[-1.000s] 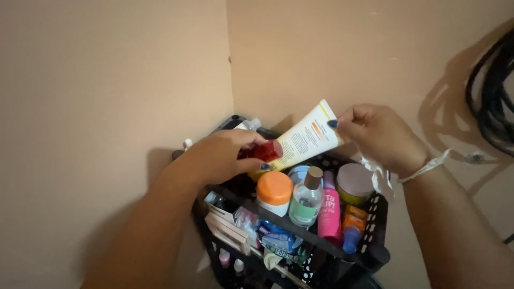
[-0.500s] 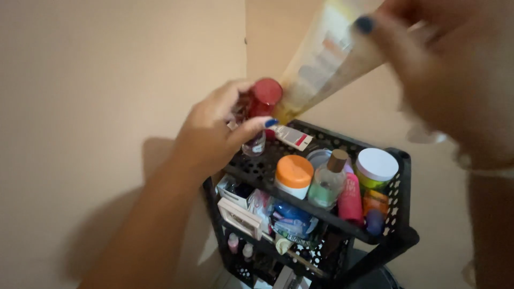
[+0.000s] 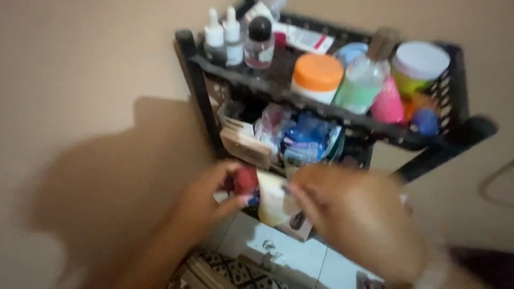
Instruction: Organize personal care items and small electronics on a multi-tier storage shelf.
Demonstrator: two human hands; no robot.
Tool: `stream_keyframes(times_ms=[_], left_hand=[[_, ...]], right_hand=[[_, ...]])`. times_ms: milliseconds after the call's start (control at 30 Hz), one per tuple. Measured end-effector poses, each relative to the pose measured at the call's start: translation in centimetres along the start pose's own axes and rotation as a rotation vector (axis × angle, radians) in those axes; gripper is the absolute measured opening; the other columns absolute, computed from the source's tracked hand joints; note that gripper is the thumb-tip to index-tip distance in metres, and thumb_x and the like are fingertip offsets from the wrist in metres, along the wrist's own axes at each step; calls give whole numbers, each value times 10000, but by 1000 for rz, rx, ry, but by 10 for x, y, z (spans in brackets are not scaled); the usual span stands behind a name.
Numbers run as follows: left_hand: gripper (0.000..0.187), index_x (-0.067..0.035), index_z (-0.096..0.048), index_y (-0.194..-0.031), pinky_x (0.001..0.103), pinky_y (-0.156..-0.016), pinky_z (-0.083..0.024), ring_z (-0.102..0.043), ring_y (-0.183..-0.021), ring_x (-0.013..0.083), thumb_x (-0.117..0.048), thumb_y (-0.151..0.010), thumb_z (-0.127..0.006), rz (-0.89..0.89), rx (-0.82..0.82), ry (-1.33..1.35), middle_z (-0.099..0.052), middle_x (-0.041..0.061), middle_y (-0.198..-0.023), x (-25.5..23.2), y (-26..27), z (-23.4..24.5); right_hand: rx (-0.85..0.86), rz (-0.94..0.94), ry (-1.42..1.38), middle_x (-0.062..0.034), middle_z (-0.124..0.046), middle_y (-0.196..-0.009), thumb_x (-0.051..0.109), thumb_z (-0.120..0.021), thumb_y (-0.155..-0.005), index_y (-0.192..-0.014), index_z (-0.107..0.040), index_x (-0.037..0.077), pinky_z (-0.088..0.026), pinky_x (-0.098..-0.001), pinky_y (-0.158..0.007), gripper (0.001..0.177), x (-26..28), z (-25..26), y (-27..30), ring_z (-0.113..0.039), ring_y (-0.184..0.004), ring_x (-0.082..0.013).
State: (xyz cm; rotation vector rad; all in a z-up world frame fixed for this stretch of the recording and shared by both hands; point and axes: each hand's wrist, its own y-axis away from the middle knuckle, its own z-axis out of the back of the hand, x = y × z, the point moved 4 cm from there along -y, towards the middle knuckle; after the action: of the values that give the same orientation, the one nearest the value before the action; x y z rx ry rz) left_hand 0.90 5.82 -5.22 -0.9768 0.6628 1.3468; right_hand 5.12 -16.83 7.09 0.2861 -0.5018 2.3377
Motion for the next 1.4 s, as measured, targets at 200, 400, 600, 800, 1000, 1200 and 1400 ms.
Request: stream_keyframes(times_ms=[200,400,600,800,1000,1200,1400], left_hand=[[467,-107,-591,-1286,387,-918,-533,-674,-1097,267,-143,-855,-766,247,306,-144,-684,117,-1212,128,46,-98],[448,-124,-583,-1267,413,-886,-540,-681,-1088,319,-137,-854,-759,279,330,-92,-674,123,-1221,256,94,-200],[421,-158,-587,-1271,420,-886,-540,-695,-1070,324,-154,-879,-741,366,467,-71,-710,121,-1146,279,100,-278],[411,-170,-578,-1258,448,-860,-535,-669,-1053,380,-156,-880,-737,357,543,-162,-713,153,-1105,285,98,-356],[353,-150,-550,-1246,458,-854,-527,-675,-1025,374,-113,-915,-664,335,667,-201,-693,177,-1092,333,122,-432],[352,-144,-567,-1245,473,-917,-493,-641,-1109,381,-79,-899,-588,309,654,-290,-689,170,-1167,320,119,-447],[574,-103,-676,-1204,446,-1075,-408,-598,-1224,359,-506,-1037,-302,806,643,-75,-665,177,-1275,335,117,-457]], right_hand=[[305,-345,-49,-51,-761,-887,359,-572,-922,-1009,-699,214,-569,-465,-595,211,-123,-257,120,-723,-733,-321],[343,-649,49,-22,-735,-1031,374,-518,-979,-1051,-633,232,-565,-471,-729,196,-196,-397,217,-722,-864,-320],[306,-844,49,20,-743,-1096,296,-486,-949,-1100,-616,270,-578,-457,-773,201,-226,-450,263,-736,-929,-287],[343,-973,30,36,-719,-1178,396,-468,-977,-1097,-622,277,-584,-474,-775,228,-259,-480,307,-739,-916,-296],[344,-1074,-9,-18,-731,-1182,427,-479,-990,-1168,-660,308,-583,-487,-804,281,-270,-492,340,-727,-977,-316],[129,-1270,-7,-6,-665,-1331,523,-574,-923,-1361,-573,355,-572,-487,-863,470,-249,-450,331,-717,-1002,-351],[-88,-1132,-89,-30,-623,-1373,411,-600,-893,-1378,-568,297,-585,-495,-796,500,-246,-462,339,-725,-976,-355]])
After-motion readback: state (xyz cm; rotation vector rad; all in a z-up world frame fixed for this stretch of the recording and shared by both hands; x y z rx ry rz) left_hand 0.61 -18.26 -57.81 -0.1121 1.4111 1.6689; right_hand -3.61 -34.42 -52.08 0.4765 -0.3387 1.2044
